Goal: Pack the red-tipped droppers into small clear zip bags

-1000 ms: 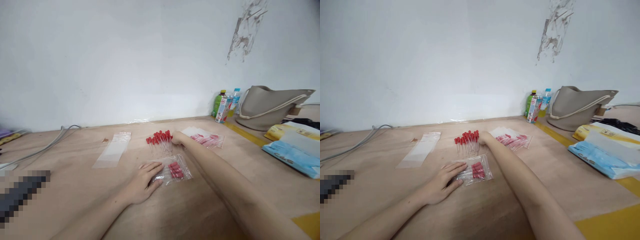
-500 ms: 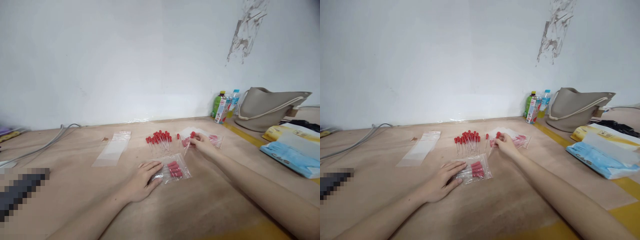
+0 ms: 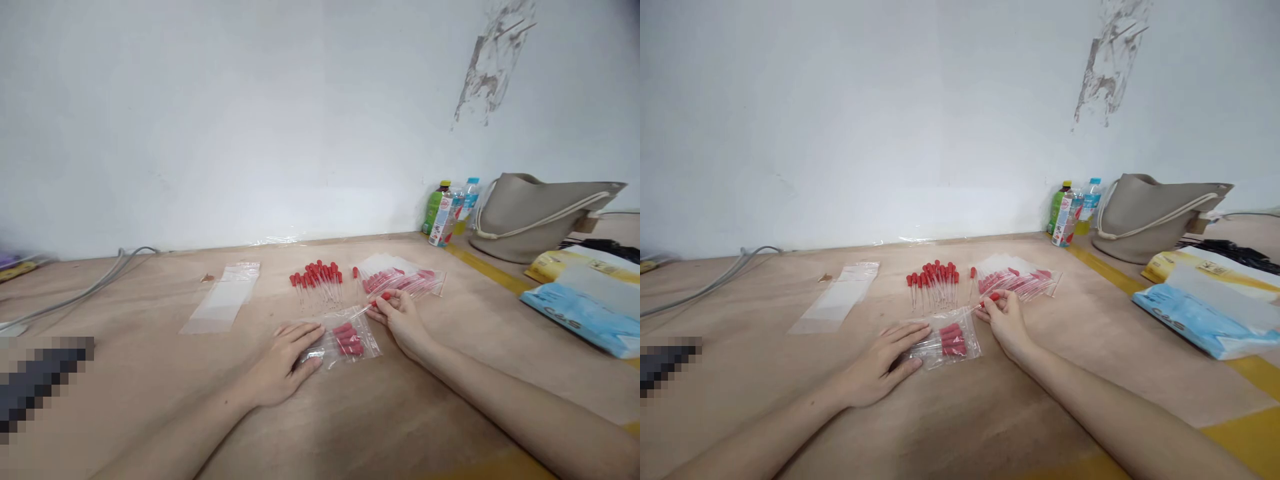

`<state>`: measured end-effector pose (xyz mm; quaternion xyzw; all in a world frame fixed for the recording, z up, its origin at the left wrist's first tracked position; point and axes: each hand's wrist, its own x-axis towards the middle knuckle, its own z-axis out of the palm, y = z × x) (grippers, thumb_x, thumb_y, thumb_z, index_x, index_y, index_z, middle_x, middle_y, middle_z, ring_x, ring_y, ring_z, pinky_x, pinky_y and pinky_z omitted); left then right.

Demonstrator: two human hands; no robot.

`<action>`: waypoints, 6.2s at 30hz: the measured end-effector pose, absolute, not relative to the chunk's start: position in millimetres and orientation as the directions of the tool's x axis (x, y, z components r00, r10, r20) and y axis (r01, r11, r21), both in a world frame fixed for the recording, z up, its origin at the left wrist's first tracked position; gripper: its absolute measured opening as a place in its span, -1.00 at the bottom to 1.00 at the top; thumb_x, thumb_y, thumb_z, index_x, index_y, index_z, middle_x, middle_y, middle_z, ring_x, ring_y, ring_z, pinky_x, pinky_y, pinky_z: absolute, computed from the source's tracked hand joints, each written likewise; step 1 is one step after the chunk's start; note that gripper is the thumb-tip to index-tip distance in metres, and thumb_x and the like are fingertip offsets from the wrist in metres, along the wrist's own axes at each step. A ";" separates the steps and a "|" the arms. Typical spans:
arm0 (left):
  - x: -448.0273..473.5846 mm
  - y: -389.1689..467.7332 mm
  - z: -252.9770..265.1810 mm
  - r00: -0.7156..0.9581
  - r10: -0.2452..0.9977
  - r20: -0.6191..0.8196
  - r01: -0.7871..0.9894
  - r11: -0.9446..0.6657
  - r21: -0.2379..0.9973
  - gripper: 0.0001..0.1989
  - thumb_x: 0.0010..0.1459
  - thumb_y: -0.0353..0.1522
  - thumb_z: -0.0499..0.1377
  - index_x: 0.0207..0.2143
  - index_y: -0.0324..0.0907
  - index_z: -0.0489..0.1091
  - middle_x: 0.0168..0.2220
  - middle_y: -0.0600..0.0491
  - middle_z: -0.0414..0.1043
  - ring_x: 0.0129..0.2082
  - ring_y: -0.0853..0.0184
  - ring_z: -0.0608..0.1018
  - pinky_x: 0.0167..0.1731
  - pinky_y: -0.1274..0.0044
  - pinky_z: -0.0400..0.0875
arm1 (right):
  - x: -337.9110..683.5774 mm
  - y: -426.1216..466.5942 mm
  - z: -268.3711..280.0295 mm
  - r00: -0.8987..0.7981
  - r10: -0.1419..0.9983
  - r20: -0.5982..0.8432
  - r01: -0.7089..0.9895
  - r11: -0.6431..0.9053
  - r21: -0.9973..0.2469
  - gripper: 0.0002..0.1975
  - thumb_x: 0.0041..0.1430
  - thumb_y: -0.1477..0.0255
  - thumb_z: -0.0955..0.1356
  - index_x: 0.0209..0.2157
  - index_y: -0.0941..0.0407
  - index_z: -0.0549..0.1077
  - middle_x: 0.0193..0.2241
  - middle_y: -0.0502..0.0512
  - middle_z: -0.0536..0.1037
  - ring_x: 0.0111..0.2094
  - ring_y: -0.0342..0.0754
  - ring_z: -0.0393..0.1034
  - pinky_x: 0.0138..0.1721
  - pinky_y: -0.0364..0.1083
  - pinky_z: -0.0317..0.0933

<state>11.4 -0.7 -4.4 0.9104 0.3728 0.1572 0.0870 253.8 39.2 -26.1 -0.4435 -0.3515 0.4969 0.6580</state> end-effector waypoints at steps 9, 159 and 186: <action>11.5 -1.3 -3.1 0.687 0.681 0.255 0.621 -0.731 0.282 -0.52 0.22 -0.26 -0.03 0.18 -0.08 -0.02 0.14 0.01 0.13 0.11 0.25 0.20 0.08 0.33 0.10 | 260.0 33.7 -23.4 0.009 0.990 0.143 0.051 0.143 -0.988 -0.64 -0.27 0.25 0.45 -0.51 0.15 0.28 -0.62 -0.09 0.36 -0.61 -0.25 0.18 -0.59 -0.21 0.09; 9.2 -9.2 -3.2 0.659 0.727 0.193 0.643 -0.678 0.357 -0.61 0.26 -0.29 -0.13 0.13 -0.10 0.08 0.12 0.03 0.17 0.12 0.29 0.21 0.12 0.32 0.09 | 260.7 33.5 -18.7 -0.206 0.979 -0.008 -0.071 -0.023 -0.997 -0.64 -0.27 0.27 0.47 -0.50 0.16 0.29 -0.64 -0.06 0.42 -0.61 -0.23 0.31 -0.55 -0.21 0.21; 12.1 -7.4 -5.4 0.689 0.702 0.183 0.613 -0.698 0.371 -0.61 0.26 -0.32 -0.12 0.14 -0.06 0.07 0.16 0.05 0.11 0.15 0.31 0.16 0.15 0.29 0.02 | 249.0 24.7 -22.4 -0.383 0.891 0.246 0.413 0.402 -0.817 -0.82 -0.06 0.30 0.36 -0.54 0.13 0.51 -0.63 -0.02 0.41 -0.57 -0.19 0.20 -0.53 -0.20 0.08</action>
